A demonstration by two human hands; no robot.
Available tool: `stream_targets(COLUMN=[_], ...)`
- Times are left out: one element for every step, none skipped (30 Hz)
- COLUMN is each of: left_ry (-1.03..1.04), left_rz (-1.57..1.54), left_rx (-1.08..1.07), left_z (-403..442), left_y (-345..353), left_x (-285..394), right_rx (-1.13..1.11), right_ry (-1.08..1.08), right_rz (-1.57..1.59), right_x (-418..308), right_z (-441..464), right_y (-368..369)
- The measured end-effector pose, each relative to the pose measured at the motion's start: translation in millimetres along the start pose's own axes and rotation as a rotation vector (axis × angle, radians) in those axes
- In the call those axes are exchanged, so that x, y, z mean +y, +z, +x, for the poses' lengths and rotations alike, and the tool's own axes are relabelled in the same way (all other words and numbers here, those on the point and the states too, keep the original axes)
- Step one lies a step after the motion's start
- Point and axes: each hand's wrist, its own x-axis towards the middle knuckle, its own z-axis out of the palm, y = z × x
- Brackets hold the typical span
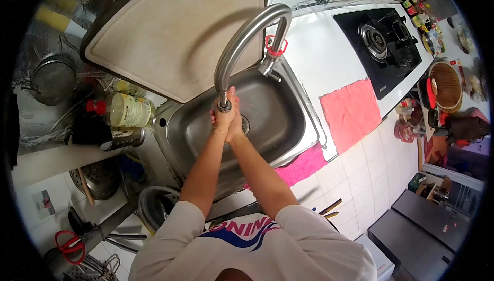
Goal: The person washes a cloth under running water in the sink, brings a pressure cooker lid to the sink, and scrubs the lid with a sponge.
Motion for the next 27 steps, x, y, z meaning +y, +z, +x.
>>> stream_targets(left_ry=[0.337, 0.339, 0.312, 0.288, 0.266, 0.246, 0.238, 0.230, 0.124, 0.019, 0.024, -0.039, -0.058, -0.102, -0.082, -0.067, -0.072, -0.049, -0.007, 0.024, 0.098, 0.176, 0.166, -0.100, -0.150, -0.208, -0.279], left_rz=[0.292, 0.295, 0.280, 0.266, 0.252, 0.236, 0.229, 0.222, -0.078, -0.377, -0.375, -0.818, -1.040, -1.253, -1.257, -1.262, -1.123, -0.679, -0.640, -0.597, -0.491, -0.384, -0.378, -0.166, -0.487, -0.806, -0.899], left_rx=[0.262, 0.263, 0.271, 0.276, 0.282, 0.290, 0.292, 0.294, 0.304, 0.310, 0.307, 0.124, 0.019, -0.083, 0.003, 0.080, 0.127, 0.157, 0.204, 0.251, 0.226, 0.204, 0.256, 0.180, 0.162, 0.138, 0.123], left_z=[4, 1, -7, -16, -23, -29, -32, -36, -39, -42, -45, -51, -57, -63, -70, -74, -78, -65, -59, -59, -57, -53, -54, -51, -49, -44, -37], left_y=[2, 0, -4, -8, -12, -14, -13, -14, -12, -11, -14, -18, -19, -21, -19, -15, -13, -9, -5, -1, -4, -6, -5, -16, -16, -13, -13], left_x=[-24, -20, -10, 5, 20, 30, 33, 39, 33, 28, 22, 11, 8, 4, 8, 12, 16, -22, -16, -11, -10, -7, 13, 21, 38, 50, 48], right_rx=[-0.003, 0.130, 0.266, 0.264, 0.250, 0.235, 0.229, 0.221, 0.214, 0.210, 0.260, 0.312, 0.309, 0.213, 0.120, 0.124, 0.356, 0.583, 0.599, 0.653, 0.618, 0.583, 0.633, 0.682, 0.627, 0.609, 0.577], right_ry=[-0.001, 0.029, 0.060, 0.058, 0.094, 0.131, 0.127, 0.130, 0.133, 0.128, 0.117, 0.108, 0.104, 0.123, 0.139, 0.121, 0.088, 0.042, -0.102, -0.147, -0.181, -0.213, -0.192, -0.171, -0.148, -0.162, -0.195], right_rz=[-0.001, -0.058, -0.111, -0.103, -0.105, -0.110, -0.108, -0.156, -0.203, -0.201, -0.178, -0.154, -0.153, -0.205, -0.257, -0.258, -0.260, -0.259, -0.270, -0.199, -0.202, -0.205, -0.149, -0.096, -0.166, -0.344, -0.413], right_x=[-3, -5, -6, -7, -11, -13, -14, -14, -14, -14, -14, -15, -17, -20, -23, -24, -19, -17, -15, -14, -14, -12, -14, -18, -22, -29, -37], right_z=[-2, -6, -9, -10, -12, -10, -5, 1, 3, 6, 9, 10, 16, 27, 27, 26, 25, 24, 19, 23, 26, 27, 28, 25, 18, 2, -10], right_y=[14, 39, 53, 54, 55, 54, 49, 41, 41, 42, 42, 44, 29, 1, -1, -3, -6, 7, 27, 28, 17, 7, 8, 11, 14, 28, 40])
